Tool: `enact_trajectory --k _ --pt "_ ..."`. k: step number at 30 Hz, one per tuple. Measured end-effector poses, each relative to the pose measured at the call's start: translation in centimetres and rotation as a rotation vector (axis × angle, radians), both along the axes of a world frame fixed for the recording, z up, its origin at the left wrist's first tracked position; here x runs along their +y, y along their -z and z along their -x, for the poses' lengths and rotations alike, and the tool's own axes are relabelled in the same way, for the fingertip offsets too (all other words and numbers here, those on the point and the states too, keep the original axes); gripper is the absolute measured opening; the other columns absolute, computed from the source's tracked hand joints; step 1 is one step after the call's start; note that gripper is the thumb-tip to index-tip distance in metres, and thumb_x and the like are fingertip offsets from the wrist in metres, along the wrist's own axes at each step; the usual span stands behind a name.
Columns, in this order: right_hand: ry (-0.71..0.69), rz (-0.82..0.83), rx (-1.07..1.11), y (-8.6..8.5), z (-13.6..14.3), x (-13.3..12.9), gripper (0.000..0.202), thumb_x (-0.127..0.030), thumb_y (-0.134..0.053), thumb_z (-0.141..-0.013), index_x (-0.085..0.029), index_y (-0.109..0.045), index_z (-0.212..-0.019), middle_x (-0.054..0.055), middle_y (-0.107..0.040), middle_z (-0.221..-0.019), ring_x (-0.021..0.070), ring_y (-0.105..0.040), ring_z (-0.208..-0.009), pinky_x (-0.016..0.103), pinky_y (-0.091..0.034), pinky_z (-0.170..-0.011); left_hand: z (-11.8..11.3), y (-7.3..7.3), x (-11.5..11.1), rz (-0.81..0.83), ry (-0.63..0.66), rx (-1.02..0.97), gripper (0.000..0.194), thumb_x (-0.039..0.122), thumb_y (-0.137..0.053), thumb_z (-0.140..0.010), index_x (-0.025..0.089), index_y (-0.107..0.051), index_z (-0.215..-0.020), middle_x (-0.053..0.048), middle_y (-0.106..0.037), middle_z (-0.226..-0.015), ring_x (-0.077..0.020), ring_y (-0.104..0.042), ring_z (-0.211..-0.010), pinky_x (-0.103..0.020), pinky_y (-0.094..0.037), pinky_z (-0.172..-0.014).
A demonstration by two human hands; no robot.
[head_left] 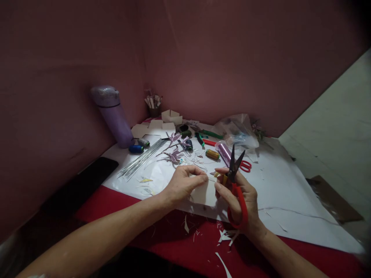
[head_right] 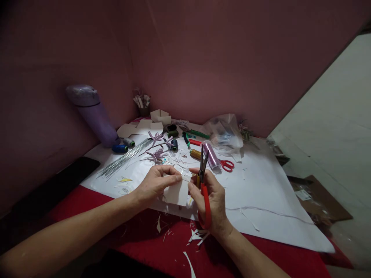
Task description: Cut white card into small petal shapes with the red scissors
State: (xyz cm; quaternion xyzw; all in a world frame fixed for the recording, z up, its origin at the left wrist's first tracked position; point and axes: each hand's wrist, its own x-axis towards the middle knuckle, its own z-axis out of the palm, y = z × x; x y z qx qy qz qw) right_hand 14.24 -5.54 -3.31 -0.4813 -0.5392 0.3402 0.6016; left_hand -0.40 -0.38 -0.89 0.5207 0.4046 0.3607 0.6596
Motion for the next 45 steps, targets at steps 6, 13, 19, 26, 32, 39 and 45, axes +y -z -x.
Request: enact_trajectory --k 6,13,19,26,32,39,45 --pt "-0.008 0.006 -0.016 0.1 -0.1 -0.1 0.023 -0.022 -0.061 -0.080 -0.024 -0.057 -0.103 -0.003 -0.053 -0.073 0.0111 -0.050 -0.058 0.023 -0.043 -0.052 0.1 0.1 0.0 0.006 -0.001 0.003 0.015 0.028 -0.067 -0.065 0.014 -0.061 -0.065 0.001 -0.054 -0.055 -0.0094 -0.047 -0.050 -0.023 -0.036 -0.050" --pt "0.038 0.023 -0.004 -0.3 0.0 0.1 0.023 -0.024 -0.063 -0.077 -0.021 -0.058 -0.100 -0.003 -0.055 -0.069 0.0107 -0.051 -0.054 0.024 -0.043 -0.051 0.1 0.3 0.0 -0.016 0.055 -0.032 0.019 0.031 -0.067 -0.066 0.014 -0.060 -0.066 0.001 -0.055 -0.057 -0.0091 -0.047 -0.051 -0.023 -0.035 -0.051" --pt "0.054 0.036 0.036 -0.5 -0.1 0.2 0.023 -0.023 -0.065 -0.075 -0.021 -0.058 -0.097 -0.003 -0.056 -0.068 0.0105 -0.051 -0.053 0.024 -0.042 -0.050 0.2 0.6 0.0 -0.010 0.089 -0.075 0.022 0.031 -0.071 -0.065 0.013 -0.061 -0.072 0.001 -0.059 -0.061 -0.0088 -0.051 -0.053 -0.021 -0.037 -0.051" --pt "0.109 -0.017 0.016 -0.6 -0.2 0.0 0.023 -0.024 -0.066 -0.075 -0.023 -0.059 -0.097 -0.002 -0.058 -0.071 0.0127 -0.054 -0.058 0.025 -0.045 -0.053 0.2 0.7 0.0 0.200 0.130 -0.241 0.033 0.023 -0.080 -0.055 0.012 -0.061 -0.079 -0.004 -0.065 -0.064 -0.0142 -0.060 -0.053 -0.027 -0.045 -0.055" --pt "0.154 -0.041 0.004 -0.6 0.0 0.0 0.022 -0.023 -0.066 -0.074 -0.022 -0.059 -0.095 -0.002 -0.057 -0.070 0.0122 -0.053 -0.058 0.024 -0.045 -0.053 -0.2 1.1 -0.3 0.318 0.091 -0.309 0.042 0.024 -0.083 -0.051 0.012 -0.060 -0.084 -0.006 -0.067 -0.070 -0.0162 -0.062 -0.056 -0.028 -0.047 -0.055" --pt "0.116 -0.025 0.007 -0.3 -0.2 0.0 0.023 -0.022 -0.065 -0.075 -0.023 -0.058 -0.098 -0.002 -0.056 -0.070 0.0116 -0.052 -0.056 0.024 -0.042 -0.050 -0.5 1.0 -0.7 0.174 0.039 -0.194 0.037 0.032 -0.081 -0.057 0.011 -0.059 -0.078 -0.003 -0.064 -0.060 -0.0107 -0.057 -0.052 -0.022 -0.042 -0.051" --pt "0.098 -0.014 0.005 -0.6 -0.1 0.0 0.023 -0.023 -0.066 -0.074 -0.022 -0.058 -0.096 -0.003 -0.055 -0.068 0.0111 -0.051 -0.053 0.025 -0.042 -0.049 -0.5 0.7 -0.7 0.134 0.035 -0.135 0.035 0.038 -0.077 -0.061 0.012 -0.059 -0.075 -0.002 -0.064 -0.060 -0.0106 -0.056 -0.050 -0.021 -0.040 -0.049"
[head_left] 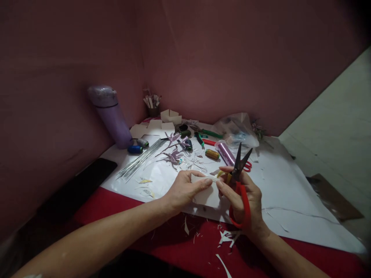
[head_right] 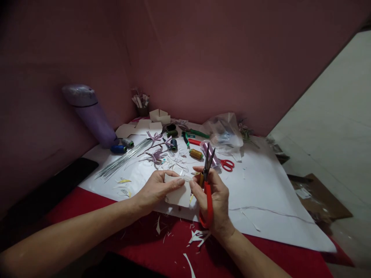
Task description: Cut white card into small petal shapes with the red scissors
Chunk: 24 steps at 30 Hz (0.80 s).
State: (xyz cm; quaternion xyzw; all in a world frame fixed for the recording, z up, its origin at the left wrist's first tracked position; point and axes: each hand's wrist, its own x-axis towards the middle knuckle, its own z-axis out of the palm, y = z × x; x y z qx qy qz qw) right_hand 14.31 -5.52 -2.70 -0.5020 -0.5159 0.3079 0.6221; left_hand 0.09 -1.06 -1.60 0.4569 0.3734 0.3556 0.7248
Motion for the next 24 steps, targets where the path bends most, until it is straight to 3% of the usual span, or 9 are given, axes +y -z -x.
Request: enact_trajectory --k 24 --pt "0.011 -0.002 -0.075 0.61 -0.11 0.09 0.019 -0.021 -0.061 -0.078 -0.021 -0.057 -0.097 -0.004 -0.053 -0.068 0.0091 -0.049 -0.053 0.022 -0.041 -0.051 -0.14 -0.22 -0.33 -0.018 -0.034 0.010 0.031 0.034 -0.075 -0.063 0.013 -0.056 -0.074 0.000 -0.063 -0.058 -0.0084 -0.056 -0.049 -0.019 -0.042 -0.047"
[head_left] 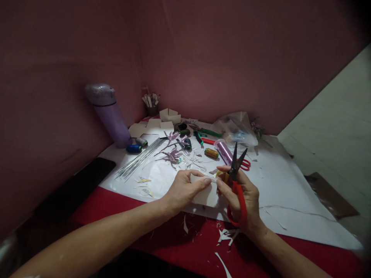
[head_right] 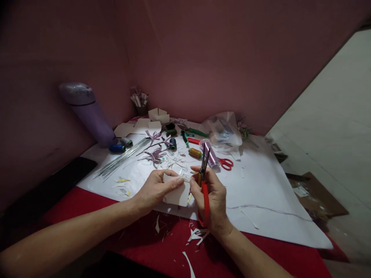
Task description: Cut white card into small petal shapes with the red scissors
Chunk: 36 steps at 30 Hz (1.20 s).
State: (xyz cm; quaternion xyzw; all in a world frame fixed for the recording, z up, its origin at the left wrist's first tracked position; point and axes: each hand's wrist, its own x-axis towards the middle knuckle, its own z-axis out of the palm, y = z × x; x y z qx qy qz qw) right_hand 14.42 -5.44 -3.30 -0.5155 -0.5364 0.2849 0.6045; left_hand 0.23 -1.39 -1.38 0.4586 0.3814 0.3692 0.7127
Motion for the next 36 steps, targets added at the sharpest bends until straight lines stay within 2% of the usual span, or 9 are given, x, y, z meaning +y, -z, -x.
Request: enact_trajectory --k 6,13,36 --pt "0.010 -0.038 -0.036 0.13 0.12 -0.09 0.018 -0.020 -0.059 -0.080 -0.022 -0.058 -0.098 -0.004 -0.053 -0.069 0.0089 -0.050 -0.054 0.020 -0.042 -0.051 0.01 0.01 -0.07 0.018 -0.009 0.024 0.030 0.033 -0.074 -0.064 0.013 -0.055 -0.075 -0.001 -0.063 -0.058 -0.0090 -0.056 -0.049 -0.019 -0.041 -0.046" --pt "-0.026 -0.025 -0.023 0.17 -0.14 0.03 0.020 -0.020 -0.058 -0.080 -0.024 -0.058 -0.100 -0.004 -0.054 -0.072 0.0091 -0.051 -0.056 0.020 -0.043 -0.052 -0.12 0.11 0.06 0.034 -0.032 0.007 0.031 0.032 -0.075 -0.063 0.014 -0.054 -0.078 -0.001 -0.063 -0.058 -0.0096 -0.056 -0.049 -0.020 -0.042 -0.046" --pt "-0.009 -0.010 -0.010 0.20 -0.08 0.03 0.021 -0.020 -0.060 -0.078 -0.022 -0.058 -0.099 -0.003 -0.054 -0.071 0.0088 -0.050 -0.055 0.021 -0.043 -0.051 -0.14 0.22 0.04 0.040 -0.029 -0.009 0.037 0.035 -0.077 -0.060 0.013 -0.054 -0.078 -0.002 -0.064 -0.058 -0.0104 -0.057 -0.049 -0.020 -0.042 -0.046"
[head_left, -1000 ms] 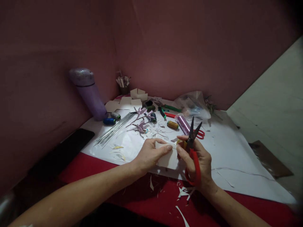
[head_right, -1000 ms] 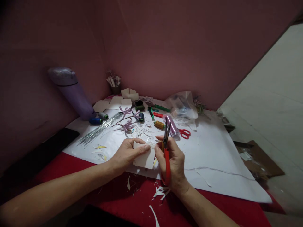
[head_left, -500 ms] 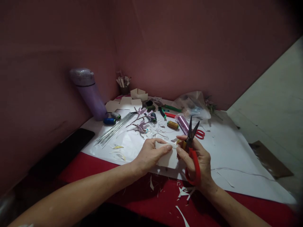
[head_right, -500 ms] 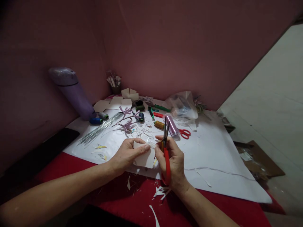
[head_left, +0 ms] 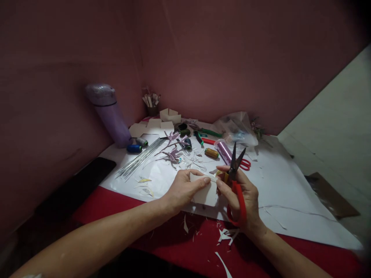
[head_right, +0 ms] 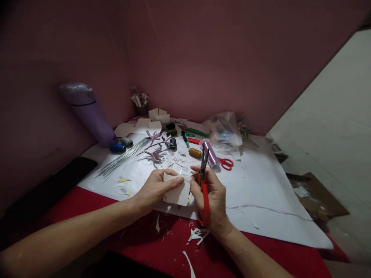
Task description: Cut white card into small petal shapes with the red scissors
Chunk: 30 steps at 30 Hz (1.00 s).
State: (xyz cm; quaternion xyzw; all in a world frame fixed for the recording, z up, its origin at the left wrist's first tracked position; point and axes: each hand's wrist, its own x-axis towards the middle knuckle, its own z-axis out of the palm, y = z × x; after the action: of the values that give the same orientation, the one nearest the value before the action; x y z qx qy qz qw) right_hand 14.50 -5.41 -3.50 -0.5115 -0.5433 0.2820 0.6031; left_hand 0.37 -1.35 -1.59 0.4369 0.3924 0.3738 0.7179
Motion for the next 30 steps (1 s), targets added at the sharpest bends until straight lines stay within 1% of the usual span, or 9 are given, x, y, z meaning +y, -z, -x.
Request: enact_trajectory --k 5,9,12,17,19,23,26,28,30 --pt "0.007 0.003 0.011 0.05 0.06 0.06 0.022 -0.020 -0.062 -0.077 -0.022 -0.058 -0.098 -0.003 -0.055 -0.072 0.0093 -0.051 -0.056 0.021 -0.042 -0.051 0.08 0.13 0.13 -0.013 0.002 0.011 0.036 0.035 -0.077 -0.061 0.013 -0.054 -0.078 -0.001 -0.064 -0.058 -0.0096 -0.056 -0.049 -0.019 -0.041 -0.046" --pt "-0.002 0.002 0.032 -0.21 0.13 0.02 0.020 -0.021 -0.060 -0.079 -0.021 -0.058 -0.099 -0.003 -0.055 -0.070 0.0097 -0.051 -0.055 0.022 -0.043 -0.051 0.15 0.20 0.14 -0.015 0.018 0.005 0.036 0.037 -0.076 -0.061 0.013 -0.055 -0.078 -0.002 -0.064 -0.059 -0.0103 -0.057 -0.050 -0.020 -0.042 -0.048" --pt "-0.022 0.010 0.038 -0.39 0.10 -0.07 0.020 -0.023 -0.059 -0.081 -0.021 -0.057 -0.100 -0.003 -0.055 -0.070 0.0102 -0.051 -0.054 0.024 -0.043 -0.052 0.16 0.09 0.06 -0.009 0.011 0.003 0.038 0.037 -0.077 -0.060 0.014 -0.054 -0.079 -0.002 -0.064 -0.061 -0.0116 -0.058 -0.052 -0.022 -0.043 -0.049" --pt "-0.054 0.024 0.040 -0.34 0.17 -0.03 0.024 -0.024 -0.063 -0.078 -0.021 -0.056 -0.101 -0.003 -0.053 -0.071 0.0115 -0.051 -0.058 0.025 -0.043 -0.053 0.16 -0.26 -0.10 -0.037 0.017 0.025 0.036 0.038 -0.076 -0.061 0.012 -0.056 -0.076 -0.002 -0.063 -0.060 -0.0107 -0.056 -0.050 -0.022 -0.041 -0.049" --pt "-0.034 0.021 0.034 -0.28 0.21 0.07 0.024 -0.024 -0.064 -0.078 -0.021 -0.057 -0.100 -0.002 -0.054 -0.071 0.0114 -0.051 -0.058 0.025 -0.042 -0.052 0.19 -0.25 -0.09 -0.036 0.022 0.007 0.036 0.036 -0.078 -0.058 0.012 -0.056 -0.075 -0.002 -0.062 -0.059 -0.0105 -0.055 -0.051 -0.022 -0.041 -0.050" --pt "-0.013 -0.001 0.028 -0.26 0.16 0.19 0.024 -0.023 -0.064 -0.078 -0.021 -0.057 -0.101 -0.002 -0.055 -0.073 0.0113 -0.051 -0.059 0.024 -0.042 -0.053 0.36 0.06 0.09 -0.038 0.043 -0.037 0.040 0.028 -0.082 -0.051 0.012 -0.058 -0.078 -0.001 -0.063 -0.062 -0.0100 -0.055 -0.052 -0.022 -0.042 -0.053" --pt "-0.015 0.003 0.036 -0.30 0.04 0.11 0.025 -0.023 -0.065 -0.077 -0.021 -0.057 -0.100 -0.002 -0.055 -0.073 0.0113 -0.052 -0.059 0.024 -0.042 -0.054 0.54 0.19 0.26 -0.061 0.066 -0.035 0.035 0.031 -0.080 -0.056 0.013 -0.060 -0.077 -0.001 -0.063 -0.062 -0.0109 -0.056 -0.052 -0.023 -0.042 -0.053" --pt "-0.016 0.001 0.043 -0.32 -0.02 0.02 0.025 -0.023 -0.065 -0.077 -0.021 -0.058 -0.100 -0.002 -0.055 -0.073 0.0112 -0.052 -0.059 0.024 -0.042 -0.054 0.64 0.12 0.33 -0.082 0.075 -0.020 0.030 0.034 -0.076 -0.060 0.012 -0.060 -0.073 -0.001 -0.062 -0.059 -0.0106 -0.055 -0.050 -0.022 -0.041 -0.050" --pt "-0.018 -0.008 0.055 -0.35 -0.04 -0.04 0.025 -0.023 -0.065 -0.076 -0.021 -0.058 -0.100 -0.002 -0.055 -0.072 0.0112 -0.051 -0.058 0.024 -0.042 -0.053 0.72 0.00 0.38 -0.092 0.076 -0.012 0.027 0.034 -0.075 -0.062 0.012 -0.060 -0.070 -0.001 -0.060 -0.057 -0.0098 -0.053 -0.049 -0.021 -0.039 -0.049"
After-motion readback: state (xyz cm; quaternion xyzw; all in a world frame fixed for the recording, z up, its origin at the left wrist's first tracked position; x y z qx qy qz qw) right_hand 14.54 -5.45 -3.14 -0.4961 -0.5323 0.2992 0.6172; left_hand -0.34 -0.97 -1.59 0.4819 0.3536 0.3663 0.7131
